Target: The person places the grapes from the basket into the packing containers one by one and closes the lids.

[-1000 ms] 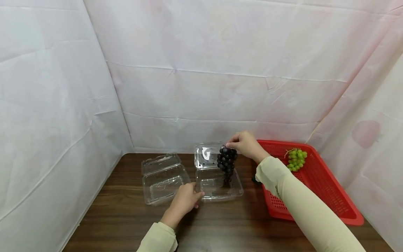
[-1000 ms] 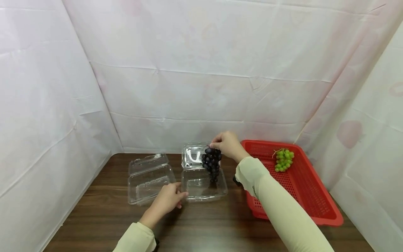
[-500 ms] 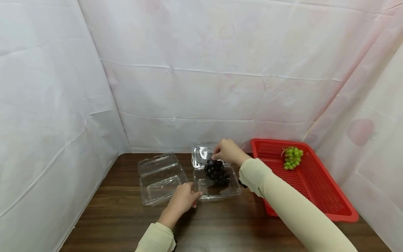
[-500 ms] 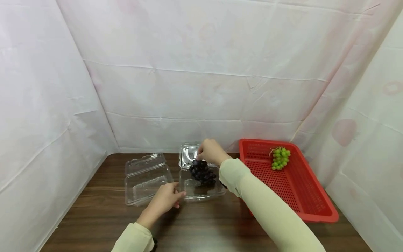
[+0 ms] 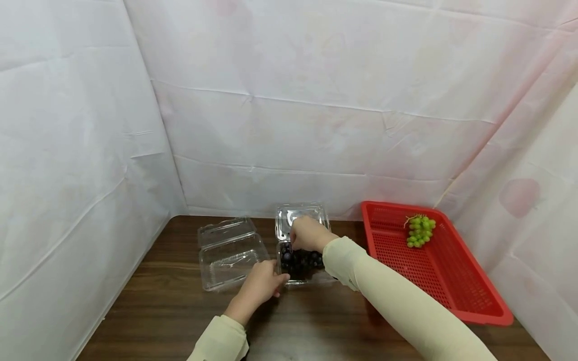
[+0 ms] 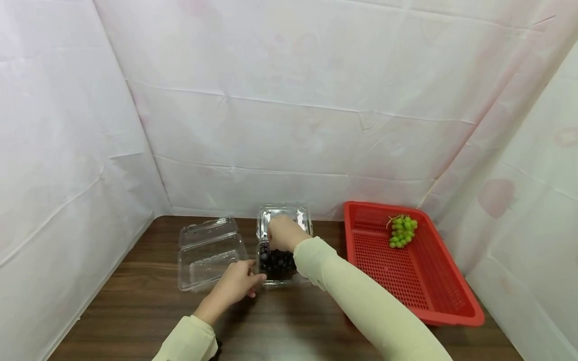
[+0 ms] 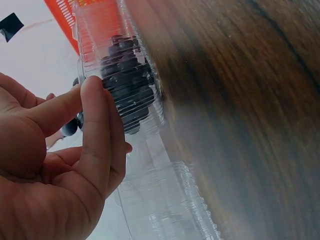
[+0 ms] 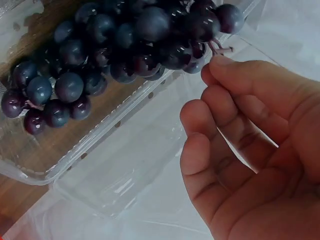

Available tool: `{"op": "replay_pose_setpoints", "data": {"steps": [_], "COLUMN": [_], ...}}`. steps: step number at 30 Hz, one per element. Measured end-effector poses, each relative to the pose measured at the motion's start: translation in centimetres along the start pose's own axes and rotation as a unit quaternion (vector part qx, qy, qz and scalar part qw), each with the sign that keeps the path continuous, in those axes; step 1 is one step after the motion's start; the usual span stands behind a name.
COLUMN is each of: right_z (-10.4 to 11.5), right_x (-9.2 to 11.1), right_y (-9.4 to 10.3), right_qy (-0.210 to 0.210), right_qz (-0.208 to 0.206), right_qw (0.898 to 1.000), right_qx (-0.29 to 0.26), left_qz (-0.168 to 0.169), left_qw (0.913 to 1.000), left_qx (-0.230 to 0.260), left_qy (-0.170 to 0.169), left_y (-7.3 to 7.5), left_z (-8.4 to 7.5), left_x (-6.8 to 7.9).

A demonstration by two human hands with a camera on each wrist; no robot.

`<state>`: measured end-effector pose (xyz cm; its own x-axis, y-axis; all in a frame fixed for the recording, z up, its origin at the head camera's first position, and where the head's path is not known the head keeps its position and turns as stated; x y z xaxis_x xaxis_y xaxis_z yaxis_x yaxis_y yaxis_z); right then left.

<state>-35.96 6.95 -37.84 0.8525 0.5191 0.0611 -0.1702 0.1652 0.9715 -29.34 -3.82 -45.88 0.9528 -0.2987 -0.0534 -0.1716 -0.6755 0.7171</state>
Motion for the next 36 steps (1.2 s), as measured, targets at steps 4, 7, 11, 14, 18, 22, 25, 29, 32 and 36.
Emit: {"op": "replay_pose_setpoints", "data": {"steps": [4,7,11,14,18,22,25,29,32,36], "right_z": [0.2,0.2,0.1,0.1,0.7,1.5,2.0,2.2,2.2,1.8], "right_x": [0.0,0.3,0.9,1.0,1.1,1.3,1.5,1.9,2.2,2.6], "right_y": [-0.7,-1.4,-2.3,-2.7,-2.9,-3.3,-3.6,-4.1,-4.2,-3.8], "right_qy": [-0.014,-0.025,-0.033,-0.035,-0.024,-0.015,-0.016,-0.022,-0.029,-0.044], "right_qz": [0.025,0.053,0.077,0.08,0.07,0.053,0.032,0.009,0.0,-0.005], "right_qw": [0.999,0.998,0.996,0.996,0.996,0.996,0.997,0.998,0.999,0.999], "right_qx": [0.015,0.02,0.019,0.02,0.046,0.068,0.075,0.065,0.042,0.006], "left_qz": [0.0,0.0,-0.001,-0.003,0.001,0.004,0.004,0.006,0.009,0.007], "left_qw": [1.0,1.0,1.0,0.9999,1.0,1.0,0.9999,0.9999,0.9998,0.9999], "left_qx": [-0.005,0.001,0.0,-0.006,-0.008,0.002,0.009,0.015,0.017,0.011], "left_qy": [-0.001,-0.005,-0.009,-0.01,-0.004,-0.004,-0.004,0.002,0.005,0.007], "left_y": [0.1,0.2,0.3,0.3,0.3,0.2,0.2,0.1,0.0,0.1], "left_z": [-0.1,-0.3,-0.5,-0.6,-0.6,-0.5,-0.3,0.1,0.3,0.2], "left_x": [0.0,-0.1,0.0,0.0,0.1,0.2,0.3,0.3,0.4,0.2]}}
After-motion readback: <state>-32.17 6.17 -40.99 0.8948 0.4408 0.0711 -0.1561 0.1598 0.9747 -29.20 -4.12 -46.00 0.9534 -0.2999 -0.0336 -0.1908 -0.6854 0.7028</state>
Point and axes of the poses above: each hand's wrist, its own x-axis away from the middle knuckle, its own y-axis out of the back of the hand, z = x × y, the point moved 7 cm from there along -x, towards the middle knuckle, and after that the axes turned 2 degrees about -y, right-handed, at the moved point
